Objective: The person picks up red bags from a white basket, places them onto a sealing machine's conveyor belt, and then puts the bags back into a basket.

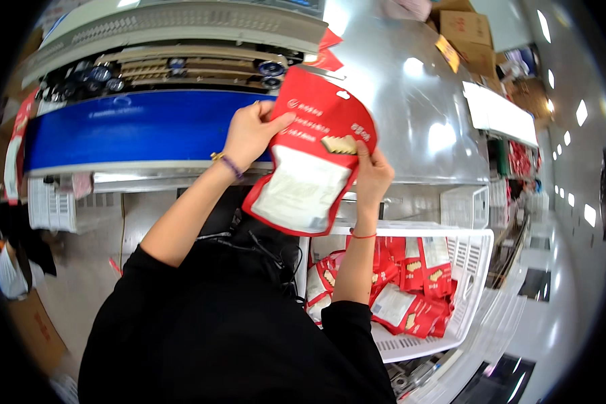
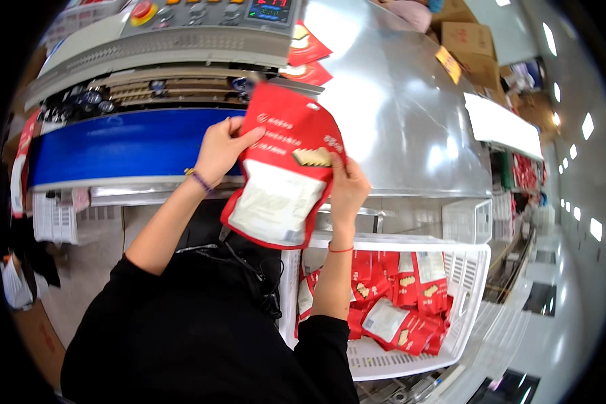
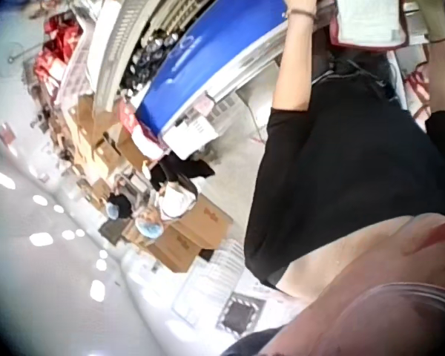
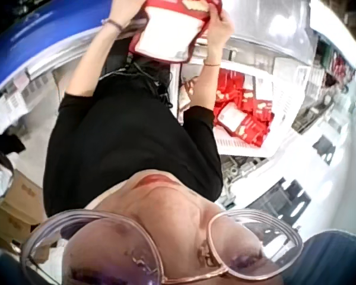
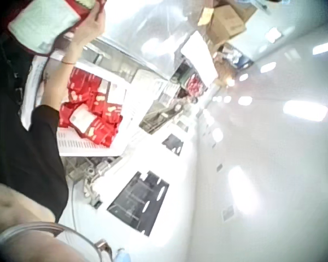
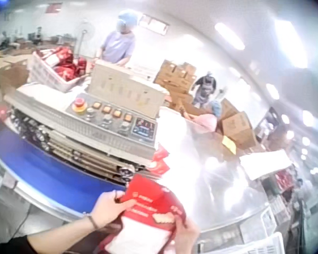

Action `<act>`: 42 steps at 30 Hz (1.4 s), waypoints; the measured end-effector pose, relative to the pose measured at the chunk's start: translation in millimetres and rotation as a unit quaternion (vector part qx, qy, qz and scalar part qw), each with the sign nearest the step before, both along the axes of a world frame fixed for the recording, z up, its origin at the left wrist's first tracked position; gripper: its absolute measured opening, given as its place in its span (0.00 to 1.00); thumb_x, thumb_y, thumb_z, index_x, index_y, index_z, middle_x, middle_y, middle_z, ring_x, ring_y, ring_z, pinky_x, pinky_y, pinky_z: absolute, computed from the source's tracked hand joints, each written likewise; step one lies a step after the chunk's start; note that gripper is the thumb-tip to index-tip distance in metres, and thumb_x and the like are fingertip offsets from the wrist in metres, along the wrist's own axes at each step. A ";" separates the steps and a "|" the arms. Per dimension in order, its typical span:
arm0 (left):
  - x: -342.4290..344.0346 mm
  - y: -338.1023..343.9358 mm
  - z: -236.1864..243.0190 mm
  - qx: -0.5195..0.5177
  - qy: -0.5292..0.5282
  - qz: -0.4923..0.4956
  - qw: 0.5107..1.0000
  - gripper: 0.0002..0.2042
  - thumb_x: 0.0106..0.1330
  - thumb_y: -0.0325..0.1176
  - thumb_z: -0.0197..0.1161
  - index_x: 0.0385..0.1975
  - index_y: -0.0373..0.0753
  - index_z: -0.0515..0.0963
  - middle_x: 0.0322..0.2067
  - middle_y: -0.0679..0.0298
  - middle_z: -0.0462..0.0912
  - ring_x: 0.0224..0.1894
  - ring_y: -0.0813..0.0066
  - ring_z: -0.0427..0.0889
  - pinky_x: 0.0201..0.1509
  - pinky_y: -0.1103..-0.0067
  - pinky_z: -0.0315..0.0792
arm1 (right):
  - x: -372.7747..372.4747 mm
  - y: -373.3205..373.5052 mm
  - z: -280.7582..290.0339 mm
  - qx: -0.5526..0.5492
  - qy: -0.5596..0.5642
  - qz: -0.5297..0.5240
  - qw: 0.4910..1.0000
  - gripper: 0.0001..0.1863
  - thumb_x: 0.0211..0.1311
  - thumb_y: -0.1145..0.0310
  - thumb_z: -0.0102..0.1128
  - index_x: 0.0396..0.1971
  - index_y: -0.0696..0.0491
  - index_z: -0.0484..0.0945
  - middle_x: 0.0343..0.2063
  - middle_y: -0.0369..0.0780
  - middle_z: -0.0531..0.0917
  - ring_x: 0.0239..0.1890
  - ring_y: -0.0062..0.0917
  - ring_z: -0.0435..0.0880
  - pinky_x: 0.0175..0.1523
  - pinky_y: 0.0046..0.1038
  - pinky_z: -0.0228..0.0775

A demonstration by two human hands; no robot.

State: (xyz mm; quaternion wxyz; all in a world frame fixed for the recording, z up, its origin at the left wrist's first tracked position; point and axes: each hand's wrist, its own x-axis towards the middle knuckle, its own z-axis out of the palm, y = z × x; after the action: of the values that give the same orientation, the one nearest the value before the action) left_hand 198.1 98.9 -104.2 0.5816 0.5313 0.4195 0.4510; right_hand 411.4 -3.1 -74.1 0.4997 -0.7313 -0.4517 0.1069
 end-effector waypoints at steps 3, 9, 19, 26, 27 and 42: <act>9.2 16.3 -5.7 -0.117 -0.044 0.009 0.992 0.16 0.65 0.41 0.64 0.28 0.31 0.80 0.18 0.70 0.77 0.20 0.86 0.73 0.24 0.83 0.66 | 18.7 27.7 2.7 -0.003 0.059 0.024 0.998 0.14 0.62 0.67 0.66 0.38 0.64 0.82 0.27 0.36 0.85 0.29 0.10 0.75 0.36 0.16 0.68; 14.5 27.3 1.8 -0.247 -0.134 -0.034 0.959 0.10 0.68 0.35 0.57 0.28 0.36 0.74 0.13 0.73 0.65 0.12 0.88 0.59 0.11 0.84 0.50 | 43.7 49.9 -2.7 0.025 0.157 0.012 0.987 0.12 0.60 0.69 0.68 0.33 0.58 0.73 0.23 0.38 0.84 0.27 0.13 0.77 0.35 0.16 0.67; -25.2 42.0 -3.6 -0.196 -0.102 0.003 0.975 0.11 0.67 0.35 0.57 0.27 0.34 0.73 0.13 0.67 0.68 0.10 0.81 0.62 0.11 0.82 0.54 | 6.4 72.5 -4.8 0.006 0.147 0.047 0.988 0.13 0.61 0.71 0.67 0.32 0.56 0.69 0.24 0.38 0.84 0.28 0.12 0.77 0.33 0.15 0.67; -129.0 38.1 -1.7 -0.024 0.192 0.049 0.980 0.19 0.69 0.48 0.54 0.31 0.37 0.83 0.19 0.66 0.82 0.19 0.79 0.77 0.25 0.79 0.69 | -45.7 105.3 -23.8 -0.007 0.254 0.119 0.960 0.20 0.59 0.72 0.68 0.27 0.51 0.60 0.22 0.37 0.78 0.26 0.13 0.72 0.31 0.17 0.65; -146.5 29.2 5.8 0.016 0.238 0.077 0.968 0.20 0.69 0.49 0.53 0.31 0.38 0.84 0.21 0.66 0.84 0.21 0.79 0.79 0.28 0.79 0.70 | -49.2 108.5 -27.3 -0.006 0.256 0.118 0.960 0.20 0.59 0.72 0.68 0.27 0.51 0.60 0.22 0.37 0.78 0.26 0.13 0.72 0.31 0.17 0.65; -75.9 -89.8 79.7 0.174 0.073 -0.120 0.975 0.11 0.68 0.23 0.52 0.27 0.28 0.81 0.20 0.65 0.76 0.20 0.84 0.70 0.26 0.85 0.62 | 24.6 -85.3 -29.6 0.001 -0.068 -0.147 0.987 0.12 0.65 0.70 0.59 0.25 0.56 0.67 0.19 0.40 0.82 0.19 0.18 0.80 0.25 0.21 0.71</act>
State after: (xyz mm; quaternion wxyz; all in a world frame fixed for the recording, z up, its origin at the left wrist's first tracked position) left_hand 122.2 9.1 -24.5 0.4982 0.7024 0.3086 0.4039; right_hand 436.0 -88.4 -103.8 0.4785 -0.7951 -0.3721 -0.0180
